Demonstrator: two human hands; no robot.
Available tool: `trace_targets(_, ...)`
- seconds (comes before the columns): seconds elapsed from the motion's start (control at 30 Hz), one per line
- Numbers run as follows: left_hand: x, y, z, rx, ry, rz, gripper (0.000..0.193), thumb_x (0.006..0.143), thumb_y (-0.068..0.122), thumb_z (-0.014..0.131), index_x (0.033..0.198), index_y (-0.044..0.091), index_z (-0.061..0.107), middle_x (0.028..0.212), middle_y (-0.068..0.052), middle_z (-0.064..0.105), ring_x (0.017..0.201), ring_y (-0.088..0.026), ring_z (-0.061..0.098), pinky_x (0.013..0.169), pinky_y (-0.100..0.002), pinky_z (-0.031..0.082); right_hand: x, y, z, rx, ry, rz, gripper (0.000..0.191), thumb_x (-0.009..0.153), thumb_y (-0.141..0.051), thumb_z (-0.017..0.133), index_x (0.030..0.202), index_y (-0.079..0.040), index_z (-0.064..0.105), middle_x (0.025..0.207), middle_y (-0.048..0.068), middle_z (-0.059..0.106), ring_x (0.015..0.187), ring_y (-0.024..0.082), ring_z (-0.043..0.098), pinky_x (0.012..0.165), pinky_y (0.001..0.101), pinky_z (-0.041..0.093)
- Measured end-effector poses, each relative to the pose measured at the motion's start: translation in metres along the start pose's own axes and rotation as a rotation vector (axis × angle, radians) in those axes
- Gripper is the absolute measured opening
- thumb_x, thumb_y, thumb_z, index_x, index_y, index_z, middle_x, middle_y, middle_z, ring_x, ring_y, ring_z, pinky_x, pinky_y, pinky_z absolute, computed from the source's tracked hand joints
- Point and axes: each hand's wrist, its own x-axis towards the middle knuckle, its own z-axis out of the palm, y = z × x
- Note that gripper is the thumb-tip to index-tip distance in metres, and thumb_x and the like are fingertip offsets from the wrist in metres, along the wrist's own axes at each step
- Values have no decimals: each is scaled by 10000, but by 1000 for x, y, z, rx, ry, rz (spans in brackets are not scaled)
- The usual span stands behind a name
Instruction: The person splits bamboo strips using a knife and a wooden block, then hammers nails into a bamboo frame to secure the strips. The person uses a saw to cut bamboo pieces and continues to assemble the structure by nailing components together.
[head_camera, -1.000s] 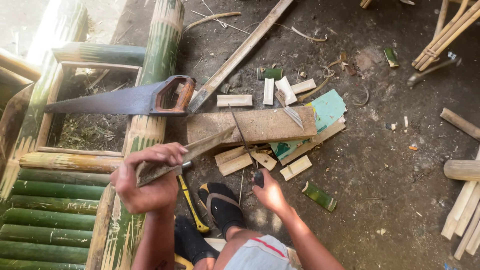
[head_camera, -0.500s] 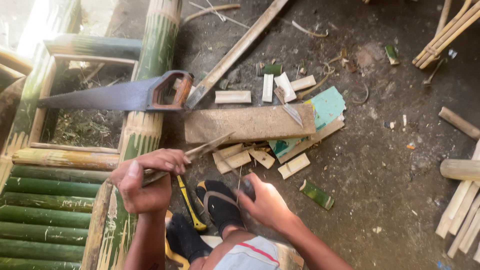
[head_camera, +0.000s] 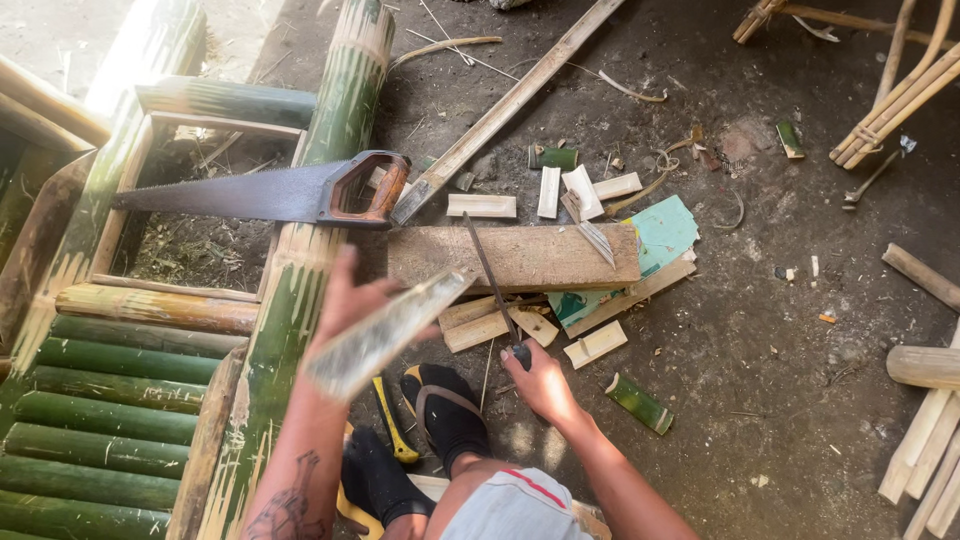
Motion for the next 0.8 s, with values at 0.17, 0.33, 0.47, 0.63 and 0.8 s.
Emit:
trace_targets(0.17, 49, -31, 13, 320, -352, 62, 625, 935, 115, 643, 1470, -121, 423, 1364, -360, 629, 836, -251, 715, 773, -413, 594, -5, 14, -7, 348, -92, -6, 335, 959, -329, 668, 960, 0, 602, 717, 68, 643, 601, 181, 640, 555, 338, 532)
trace_targets(0.33, 88, 5, 20, 234, -212, 768, 422, 794, -115, 573, 1190, 14, 506, 975, -70, 563, 919, -202, 609, 904, -395, 563, -13, 37, -7, 432, -123, -64, 204, 898, -195, 645, 1015, -38, 585, 816, 18, 694, 658, 129, 692, 559, 301, 551)
trace_targets(0.47, 86, 8, 44, 243, -294, 1179, 288, 834, -66, 570, 1110, 16, 543, 1035, -83, 586, 1007, -209, 567, 963, -381, 492, -15, 41, 4, 553, -138, 21, 245, 887, -153, 665, 1035, 10, 556, 802, 74, 684, 607, 172, 632, 546, 324, 523)
trace_targets(0.63, 26, -1, 54, 304, -161, 1401, 264, 895, 75, 597, 1156, 52, 567, 1143, -86, 621, 1121, -198, 607, 1063, -365, 517, -27, 5, -13, 99, 56, -16, 400, 893, -235, 681, 1180, 17, 561, 757, 116, 711, 654, 166, 660, 579, 319, 540)
trace_targets(0.8, -18, 2, 46, 328, -28, 1842, 183, 999, 188, 462, 1139, 82, 511, 1030, -30, 504, 951, -131, 559, 851, -260, 561, -54, -87, -39, -2, -164, 103, 417, 934, -375, 648, 1162, -37, 560, 780, 128, 725, 588, 250, 657, 584, 405, 558)
